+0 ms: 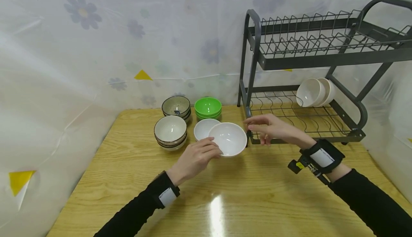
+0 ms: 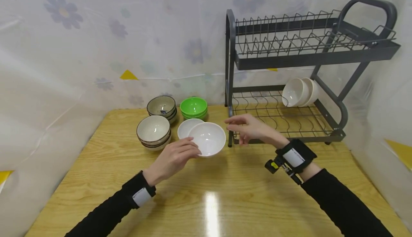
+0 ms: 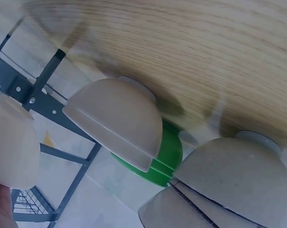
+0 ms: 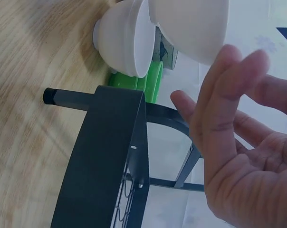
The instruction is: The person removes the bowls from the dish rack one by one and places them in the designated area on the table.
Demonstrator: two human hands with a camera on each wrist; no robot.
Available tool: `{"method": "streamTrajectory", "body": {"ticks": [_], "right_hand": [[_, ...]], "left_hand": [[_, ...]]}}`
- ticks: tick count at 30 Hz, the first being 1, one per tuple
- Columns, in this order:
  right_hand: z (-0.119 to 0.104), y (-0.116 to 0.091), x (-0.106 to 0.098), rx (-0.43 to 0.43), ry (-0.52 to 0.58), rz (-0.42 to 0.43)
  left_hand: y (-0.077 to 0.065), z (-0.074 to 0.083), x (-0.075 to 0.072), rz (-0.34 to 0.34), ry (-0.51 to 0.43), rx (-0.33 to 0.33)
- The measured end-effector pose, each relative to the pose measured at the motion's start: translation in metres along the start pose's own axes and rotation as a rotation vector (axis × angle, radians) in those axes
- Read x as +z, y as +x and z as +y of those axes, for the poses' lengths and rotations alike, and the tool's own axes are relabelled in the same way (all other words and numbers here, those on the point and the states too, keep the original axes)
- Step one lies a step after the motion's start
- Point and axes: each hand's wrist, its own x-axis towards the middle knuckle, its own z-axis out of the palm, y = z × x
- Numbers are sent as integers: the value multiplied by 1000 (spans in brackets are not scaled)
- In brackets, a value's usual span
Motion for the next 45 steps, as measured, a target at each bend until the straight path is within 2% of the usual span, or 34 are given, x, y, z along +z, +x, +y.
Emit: {"method": "streamTrajectory", "body": {"ticks": [6,15,25,31,37,45], "right_hand": [[5,-1,-2,13,6,20],[9,-3,-5,7,-19,41],[15,-12,-11,-35,13,86],[18,-20,-17,-60,31,137],[23,-31,-27,-79,12,187],[35,-46,-42,-102,-18,278]], "left_hand": [[-4,-7,2,-5,29,-23],[-9,-16,3,-47,9,-99],[-12,-25,8,-47,15,-154],[-14,-29,11,-59,31,-208],[-16,-35,14,-41,63,-221],[-17,-40,19,-41,41,-273]]}}
